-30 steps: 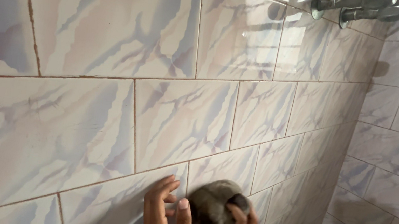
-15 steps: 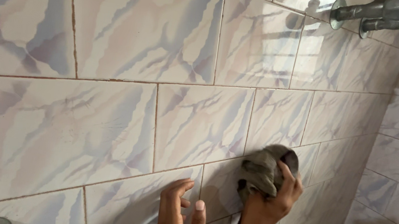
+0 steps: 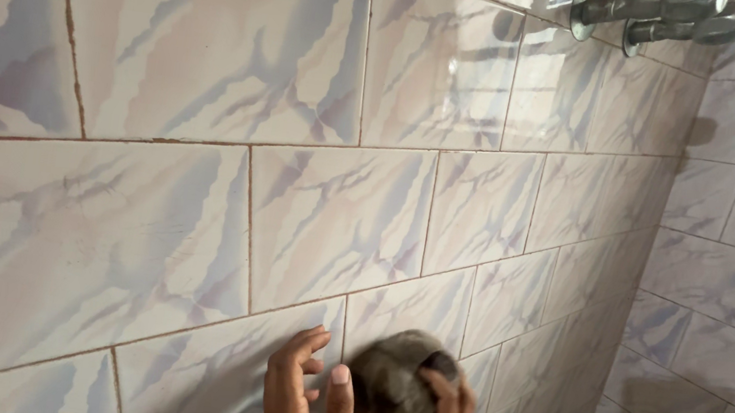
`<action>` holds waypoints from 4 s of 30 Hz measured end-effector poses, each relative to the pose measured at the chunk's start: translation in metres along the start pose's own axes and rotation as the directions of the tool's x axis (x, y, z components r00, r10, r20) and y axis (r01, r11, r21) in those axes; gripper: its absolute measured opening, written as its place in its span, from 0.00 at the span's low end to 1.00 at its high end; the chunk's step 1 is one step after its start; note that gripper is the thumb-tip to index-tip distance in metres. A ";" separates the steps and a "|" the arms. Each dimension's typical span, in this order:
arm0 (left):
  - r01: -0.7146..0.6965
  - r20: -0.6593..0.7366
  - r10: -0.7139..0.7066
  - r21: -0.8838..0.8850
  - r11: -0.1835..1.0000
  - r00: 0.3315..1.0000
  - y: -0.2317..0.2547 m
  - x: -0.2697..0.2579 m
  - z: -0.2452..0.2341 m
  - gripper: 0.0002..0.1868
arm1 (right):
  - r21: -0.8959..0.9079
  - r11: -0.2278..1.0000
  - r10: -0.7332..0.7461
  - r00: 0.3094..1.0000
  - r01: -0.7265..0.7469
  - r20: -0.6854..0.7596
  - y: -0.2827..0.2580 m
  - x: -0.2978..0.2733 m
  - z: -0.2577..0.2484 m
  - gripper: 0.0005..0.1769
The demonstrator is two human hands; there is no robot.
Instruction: The person cleans wall tiles using a cloth, wiping across the surface of the tiles and around a wall-mounted faucet.
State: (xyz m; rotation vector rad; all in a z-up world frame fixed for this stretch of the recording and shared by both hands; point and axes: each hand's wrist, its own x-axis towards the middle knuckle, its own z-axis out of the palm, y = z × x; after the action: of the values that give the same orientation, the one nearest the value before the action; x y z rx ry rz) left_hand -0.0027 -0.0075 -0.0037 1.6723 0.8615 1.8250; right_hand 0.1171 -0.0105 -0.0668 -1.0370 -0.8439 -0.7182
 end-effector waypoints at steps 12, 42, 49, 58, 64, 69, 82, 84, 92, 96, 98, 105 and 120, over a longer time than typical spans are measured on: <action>-0.048 0.033 0.049 -0.033 0.998 0.998 -0.015 0.003 0.002 0.20 | -0.147 0.926 0.326 0.934 -0.346 -0.148 0.021 0.094 0.003 0.20; -0.080 -0.129 0.083 0.029 0.996 0.988 -0.014 -0.002 0.001 0.13 | -0.158 0.961 0.212 0.972 -0.225 -0.099 0.022 0.022 0.005 0.37; -0.080 -0.037 0.081 0.044 0.996 0.996 -0.013 -0.002 -0.006 0.15 | -0.170 0.977 0.103 0.984 -0.128 -0.145 -0.012 0.079 0.016 0.39; 0.094 -0.017 -0.094 0.015 0.995 0.995 -0.033 -0.002 -0.025 0.16 | -0.121 0.991 0.065 0.998 -0.066 -0.007 -0.073 0.067 0.027 0.41; -0.013 -0.164 0.025 0.074 0.997 0.986 -0.057 0.004 -0.070 0.11 | -0.120 0.991 0.059 0.997 -0.064 -0.042 -0.100 0.025 0.025 0.39; -0.205 -0.314 0.273 0.233 0.951 0.910 -0.040 0.014 -0.120 0.10 | 0.251 0.947 0.210 0.978 -0.200 -0.013 -0.118 -0.008 0.037 0.41; -0.059 -0.204 0.086 0.133 0.989 0.975 -0.004 0.037 -0.170 0.17 | 0.230 0.960 0.190 0.976 -0.161 -0.109 -0.165 -0.015 0.070 0.37; 0.053 -0.163 -0.032 0.127 0.990 0.986 0.000 0.039 -0.176 0.19 | 0.224 0.969 0.128 0.988 -0.105 -0.091 -0.177 -0.020 0.073 0.36; -0.290 -0.142 0.333 0.259 0.921 0.932 -0.045 0.033 -0.183 0.20 | 0.162 0.976 -0.151 0.988 0.143 0.041 -0.236 -0.066 0.082 0.41; -0.295 -0.143 0.347 0.295 0.909 0.927 -0.072 0.026 -0.179 0.21 | -0.010 0.954 -0.297 0.952 0.299 0.072 -0.226 -0.088 0.082 0.30; 0.005 -0.135 0.018 0.161 0.987 0.991 -0.071 0.021 -0.180 0.23 | -0.093 0.858 -0.499 0.863 0.505 0.083 -0.211 -0.102 0.076 0.26; 0.028 -0.015 -0.026 0.153 0.988 1.000 -0.043 0.031 -0.181 0.24 | 0.147 0.968 -0.208 0.978 0.202 0.024 -0.081 -0.158 0.067 0.23; 0.008 -0.030 -0.005 0.076 0.997 1.000 -0.055 0.031 -0.180 0.22 | 0.282 0.934 0.271 0.950 -0.220 -0.156 -0.141 -0.033 0.075 0.32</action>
State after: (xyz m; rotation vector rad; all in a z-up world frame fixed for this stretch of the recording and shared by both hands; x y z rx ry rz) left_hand -0.1875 0.0318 -0.0307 1.6907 0.9588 1.8376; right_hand -0.0351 0.0143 -0.0149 -0.8031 -0.6072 -0.4690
